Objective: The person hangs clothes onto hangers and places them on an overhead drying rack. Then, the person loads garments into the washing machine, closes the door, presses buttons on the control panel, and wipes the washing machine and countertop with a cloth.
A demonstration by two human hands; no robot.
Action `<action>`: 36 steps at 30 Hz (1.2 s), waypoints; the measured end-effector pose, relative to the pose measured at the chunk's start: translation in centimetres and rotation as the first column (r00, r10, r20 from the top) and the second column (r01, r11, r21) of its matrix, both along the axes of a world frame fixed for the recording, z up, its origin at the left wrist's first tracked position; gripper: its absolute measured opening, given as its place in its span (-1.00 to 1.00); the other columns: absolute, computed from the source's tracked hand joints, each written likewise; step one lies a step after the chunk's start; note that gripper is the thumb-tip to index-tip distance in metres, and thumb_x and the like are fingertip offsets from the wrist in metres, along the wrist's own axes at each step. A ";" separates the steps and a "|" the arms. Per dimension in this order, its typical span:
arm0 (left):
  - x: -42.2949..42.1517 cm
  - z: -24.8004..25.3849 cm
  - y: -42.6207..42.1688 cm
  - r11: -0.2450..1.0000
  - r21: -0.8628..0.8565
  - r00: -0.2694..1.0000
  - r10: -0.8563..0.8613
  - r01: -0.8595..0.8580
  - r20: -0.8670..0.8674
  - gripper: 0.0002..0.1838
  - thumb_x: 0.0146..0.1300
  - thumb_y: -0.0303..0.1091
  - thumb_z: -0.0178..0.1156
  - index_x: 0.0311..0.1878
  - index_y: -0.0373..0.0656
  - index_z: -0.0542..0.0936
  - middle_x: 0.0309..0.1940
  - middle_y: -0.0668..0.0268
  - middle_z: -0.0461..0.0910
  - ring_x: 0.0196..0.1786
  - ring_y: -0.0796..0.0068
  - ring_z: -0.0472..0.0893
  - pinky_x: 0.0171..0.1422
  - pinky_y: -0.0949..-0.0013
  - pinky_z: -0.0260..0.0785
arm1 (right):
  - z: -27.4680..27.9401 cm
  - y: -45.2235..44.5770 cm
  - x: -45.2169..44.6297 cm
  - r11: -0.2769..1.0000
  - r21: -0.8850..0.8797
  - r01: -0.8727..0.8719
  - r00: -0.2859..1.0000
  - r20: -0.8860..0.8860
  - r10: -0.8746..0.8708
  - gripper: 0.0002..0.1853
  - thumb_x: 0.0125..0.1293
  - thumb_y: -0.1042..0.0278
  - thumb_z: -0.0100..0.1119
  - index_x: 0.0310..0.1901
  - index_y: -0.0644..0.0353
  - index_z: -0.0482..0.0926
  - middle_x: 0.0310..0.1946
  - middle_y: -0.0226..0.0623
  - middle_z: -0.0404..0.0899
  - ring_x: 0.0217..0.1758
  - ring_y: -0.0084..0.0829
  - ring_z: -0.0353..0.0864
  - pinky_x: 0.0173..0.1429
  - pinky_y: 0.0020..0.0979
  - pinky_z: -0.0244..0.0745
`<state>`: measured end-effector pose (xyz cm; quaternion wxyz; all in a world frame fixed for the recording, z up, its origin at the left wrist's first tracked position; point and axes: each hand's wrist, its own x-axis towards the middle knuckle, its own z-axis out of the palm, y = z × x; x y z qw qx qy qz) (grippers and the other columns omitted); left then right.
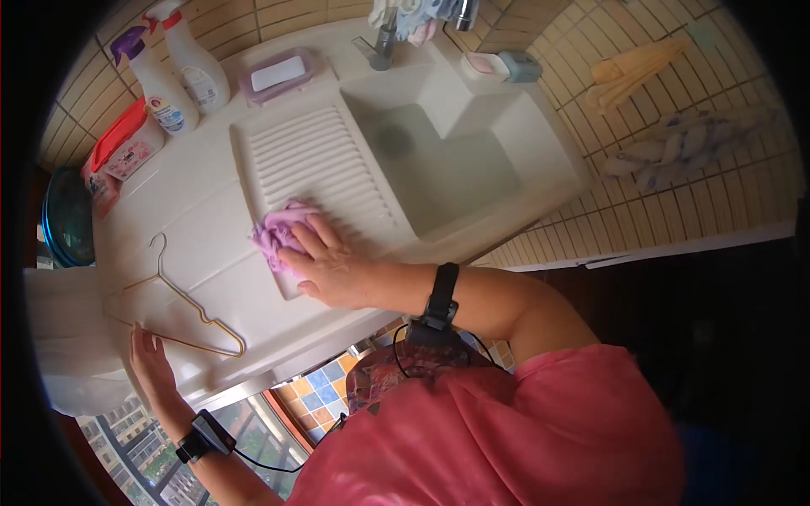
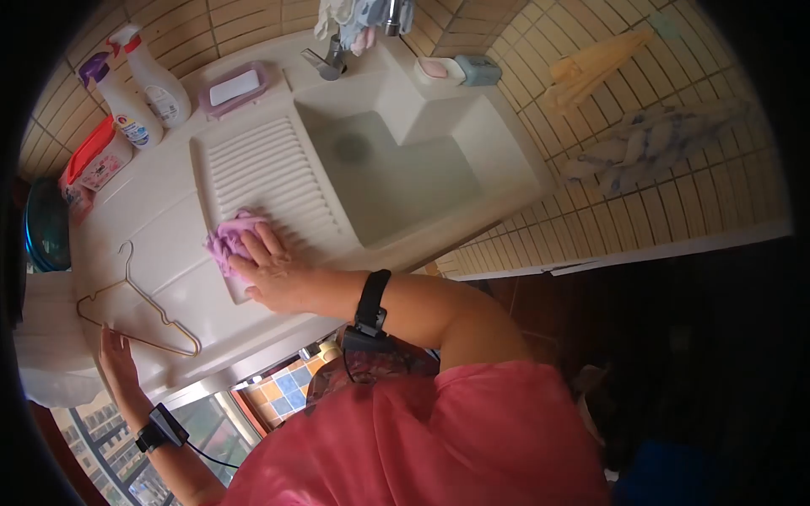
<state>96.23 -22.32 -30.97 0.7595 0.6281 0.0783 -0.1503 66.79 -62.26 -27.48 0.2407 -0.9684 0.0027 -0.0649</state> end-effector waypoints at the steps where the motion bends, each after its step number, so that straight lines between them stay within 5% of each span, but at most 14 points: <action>1: -0.9 0.6 -0.6 1.000 -0.009 1.000 -0.015 0.015 0.005 -0.55 0.44 -0.23 0.14 0.28 -0.26 0.43 0.21 0.15 0.48 0.35 0.21 0.42 0.49 0.12 0.19 | -0.1 1.1 -2.1 0.998 -0.005 -0.060 0.991 0.118 0.060 -0.41 0.23 0.16 0.26 0.28 0.09 0.39 0.33 0.10 0.22 0.46 0.23 0.01 0.51 0.16 -0.03; 4: -4.0 3.1 -2.8 0.988 0.116 0.993 0.092 -0.100 0.072 -0.41 0.43 -0.23 0.14 0.44 -0.25 0.28 0.44 0.07 0.26 0.52 0.07 0.20 0.57 0.07 0.07 | 2.4 -0.4 -8.3 0.988 -0.127 -0.091 0.957 0.264 0.122 -0.68 0.14 0.25 0.27 -0.04 0.01 0.55 0.01 -0.19 0.44 0.21 -0.09 0.33 0.27 -0.04 0.25; 6: -8.0 4.8 -4.3 0.990 0.125 0.992 0.049 -0.063 0.118 -0.33 0.45 -0.22 0.12 0.52 -0.22 0.15 0.55 0.02 0.05 0.60 0.00 0.02 0.61 0.05 0.00 | 3.0 -4.3 -13.2 0.995 -0.104 -0.011 0.967 0.252 0.037 -0.70 0.15 0.26 0.27 -0.06 -0.01 0.56 -0.01 -0.25 0.46 0.19 -0.14 0.36 0.22 -0.08 0.26; 8: -12.6 5.8 -6.3 0.991 0.123 0.991 0.035 -0.052 0.132 -0.39 0.46 -0.21 0.10 0.49 -0.18 0.23 0.52 0.01 0.10 0.56 0.04 0.12 0.58 0.07 0.10 | 3.6 -9.2 -18.7 0.982 -0.112 0.149 0.965 0.231 -0.120 -0.71 0.14 0.29 0.28 -0.06 -0.09 0.57 -0.04 -0.39 0.48 0.17 -0.23 0.40 0.13 -0.15 0.28; 13: -24.0 5.0 -11.5 0.993 0.113 0.999 0.036 -0.036 0.009 -0.50 0.48 -0.19 0.08 0.41 -0.14 0.37 0.38 0.17 0.37 0.40 0.25 0.41 0.39 0.19 0.34 | 4.7 -24.6 -32.3 0.818 -0.364 0.445 0.895 0.203 -0.396 -0.65 0.21 0.34 0.24 0.06 -0.04 0.52 0.06 -0.31 0.50 0.20 -0.21 0.41 0.16 -0.09 0.23; 16: -30.3 5.4 -15.9 0.991 0.131 0.999 -0.007 0.001 0.046 -0.53 0.48 -0.21 0.09 0.37 -0.15 0.41 0.29 0.29 0.48 0.35 0.37 0.46 0.34 0.20 0.36 | 4.1 -34.9 -37.9 0.618 -0.538 0.574 0.808 0.246 -0.536 -0.72 0.27 0.37 0.17 0.02 0.01 0.54 -0.07 -0.25 0.55 0.05 -0.09 0.52 0.03 0.01 0.41; 18: -34.1 6.7 -18.1 0.985 0.169 0.998 -0.042 0.035 0.038 -0.53 0.47 -0.19 0.12 0.37 -0.11 0.42 0.34 0.27 0.44 0.34 0.33 0.46 0.29 0.23 0.37 | 5.4 -38.3 -39.3 0.732 -0.431 0.527 0.844 0.165 -0.511 -0.74 0.28 0.39 0.16 0.01 0.09 0.53 -0.10 -0.17 0.56 -0.01 -0.02 0.53 0.02 0.02 0.43; 22: -40.1 7.3 -19.7 0.964 0.264 0.999 -0.035 0.036 -0.008 -0.57 0.46 -0.22 0.13 0.33 -0.11 0.45 0.28 0.30 0.48 0.28 0.36 0.51 0.21 0.28 0.43 | 7.6 -40.6 -38.6 0.681 -0.315 0.661 0.728 0.487 -0.481 -0.73 0.32 0.38 0.13 0.04 0.17 0.49 -0.05 -0.05 0.54 0.03 0.08 0.50 0.10 0.01 0.42; 25: -43.7 6.5 -18.7 0.966 0.257 0.996 -0.005 0.027 -0.086 -0.59 0.46 -0.24 0.14 0.30 -0.13 0.46 0.24 0.31 0.50 0.18 0.39 0.57 0.09 0.34 0.48 | 2.8 -42.4 -40.2 0.568 -0.523 0.636 0.748 0.235 -0.621 -0.63 0.34 0.36 0.13 0.16 0.12 0.42 -0.06 0.07 0.51 0.04 0.19 0.48 0.11 0.07 0.42; 27: -46.4 5.8 -18.0 0.958 0.286 0.988 0.050 -0.007 -0.145 -0.61 0.45 -0.24 0.15 0.27 -0.15 0.48 0.12 0.31 0.54 0.11 0.41 0.60 0.03 0.38 0.50 | 2.7 -40.5 -40.0 0.559 -0.469 0.683 0.695 0.185 -0.695 -0.57 0.31 0.37 0.19 0.20 0.19 0.40 -0.02 0.17 0.48 0.08 0.21 0.46 0.12 0.04 0.42; 29: -49.3 4.1 -16.5 0.960 0.279 0.980 0.065 -0.010 -0.187 -0.59 0.44 -0.21 0.17 0.27 -0.16 0.48 0.07 0.30 0.55 0.10 0.42 0.60 0.04 0.38 0.49 | 1.4 -40.2 -42.0 0.692 -0.366 0.622 0.783 0.306 -0.541 -0.55 0.29 0.37 0.23 0.18 0.21 0.38 -0.05 0.09 0.47 0.04 0.14 0.49 0.13 -0.01 0.43; 34: -56.2 0.6 -14.2 0.966 0.255 0.927 0.124 -0.032 -0.353 -0.57 0.42 -0.19 0.18 0.26 -0.16 0.48 0.05 0.33 0.55 0.07 0.43 0.59 0.04 0.33 0.51 | -3.0 -32.6 -42.2 0.820 0.014 0.572 0.797 0.225 -0.560 -0.54 0.26 0.38 0.31 0.13 0.27 0.36 0.04 -0.09 0.43 0.09 -0.18 0.49 0.16 -0.20 0.46; 36: -59.0 -1.4 -12.9 0.973 0.219 0.904 0.158 -0.074 -0.398 -0.56 0.40 -0.17 0.20 0.24 -0.16 0.49 0.07 0.34 0.53 0.06 0.43 0.60 0.06 0.31 0.48 | -5.6 -29.4 -40.5 0.764 0.394 0.512 0.771 0.183 -0.610 -0.54 0.25 0.47 0.30 0.14 0.27 0.35 0.00 -0.21 0.46 0.05 -0.30 0.50 0.16 -0.31 0.47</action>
